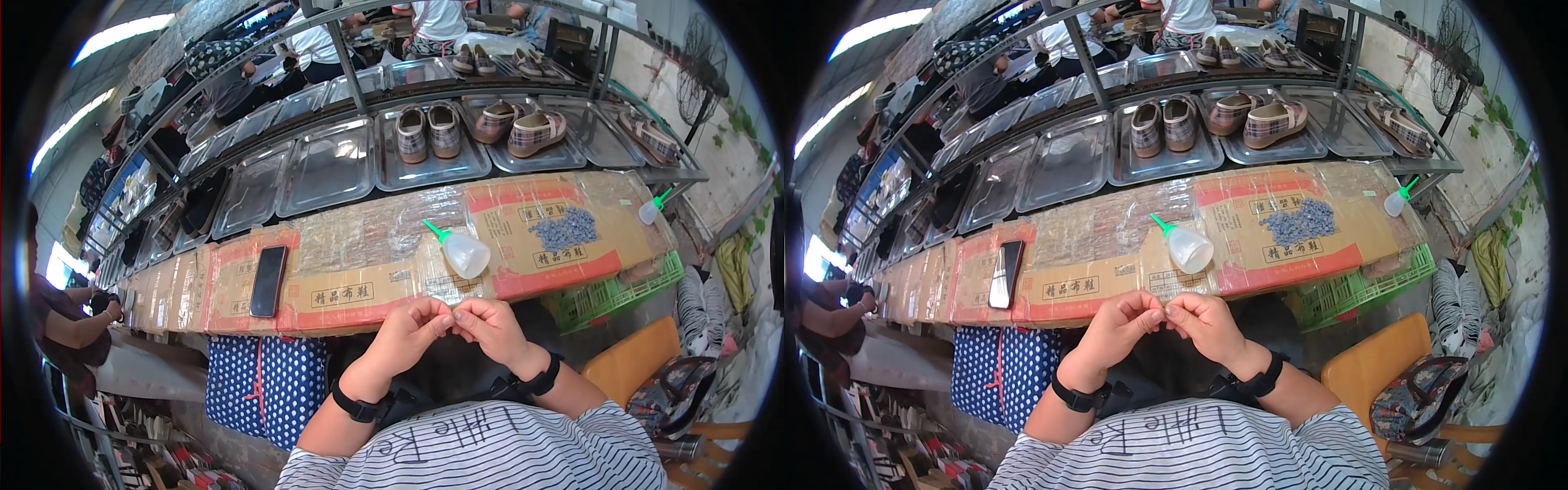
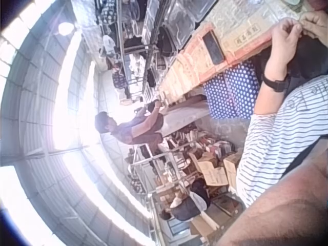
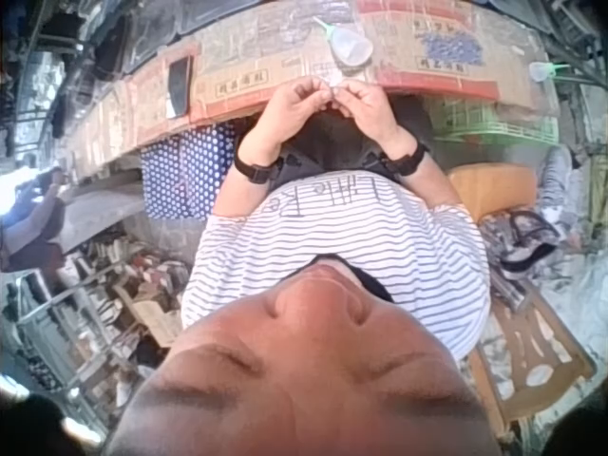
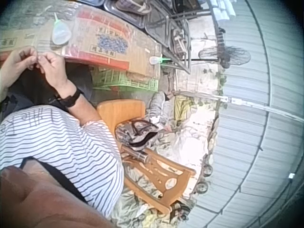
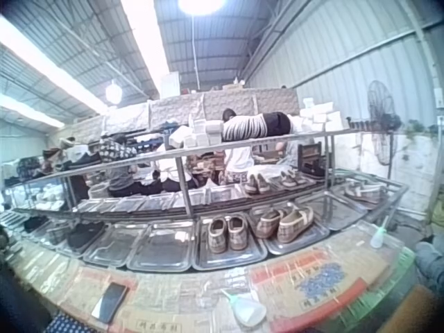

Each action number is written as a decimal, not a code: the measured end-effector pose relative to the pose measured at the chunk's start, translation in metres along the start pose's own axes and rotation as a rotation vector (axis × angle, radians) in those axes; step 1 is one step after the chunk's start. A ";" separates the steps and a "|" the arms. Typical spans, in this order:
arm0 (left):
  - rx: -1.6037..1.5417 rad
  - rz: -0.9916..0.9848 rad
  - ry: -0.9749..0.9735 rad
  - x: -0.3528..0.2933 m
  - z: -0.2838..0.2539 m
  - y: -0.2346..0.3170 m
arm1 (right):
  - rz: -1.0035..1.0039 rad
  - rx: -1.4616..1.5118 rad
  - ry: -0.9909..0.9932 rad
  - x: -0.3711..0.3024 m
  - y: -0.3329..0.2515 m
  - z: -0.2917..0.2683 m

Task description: Apply glue to shoe soles and prepare footwear on a manufacturing assembly line.

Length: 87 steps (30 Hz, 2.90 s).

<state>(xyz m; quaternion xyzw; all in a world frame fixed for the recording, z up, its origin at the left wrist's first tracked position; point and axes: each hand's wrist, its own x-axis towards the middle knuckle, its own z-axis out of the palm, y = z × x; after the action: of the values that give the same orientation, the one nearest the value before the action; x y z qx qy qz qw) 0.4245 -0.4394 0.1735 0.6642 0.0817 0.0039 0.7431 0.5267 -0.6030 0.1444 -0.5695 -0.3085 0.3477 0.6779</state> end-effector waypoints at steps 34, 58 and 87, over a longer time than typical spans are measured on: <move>0.165 0.122 -0.029 0.017 0.027 -0.014 | 0.046 -0.024 -0.017 -0.008 -0.006 -0.029; 0.491 0.337 0.234 0.028 0.063 0.002 | 0.215 0.683 -0.225 -0.013 0.006 -0.065; 0.265 0.124 0.137 0.038 0.086 0.010 | 0.310 0.783 -0.352 -0.024 -0.003 -0.098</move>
<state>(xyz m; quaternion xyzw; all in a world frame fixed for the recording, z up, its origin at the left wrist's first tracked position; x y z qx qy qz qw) 0.4736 -0.5185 0.1875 0.7585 0.0906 0.0842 0.6399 0.5932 -0.6783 0.1310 -0.2423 -0.1753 0.6270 0.7193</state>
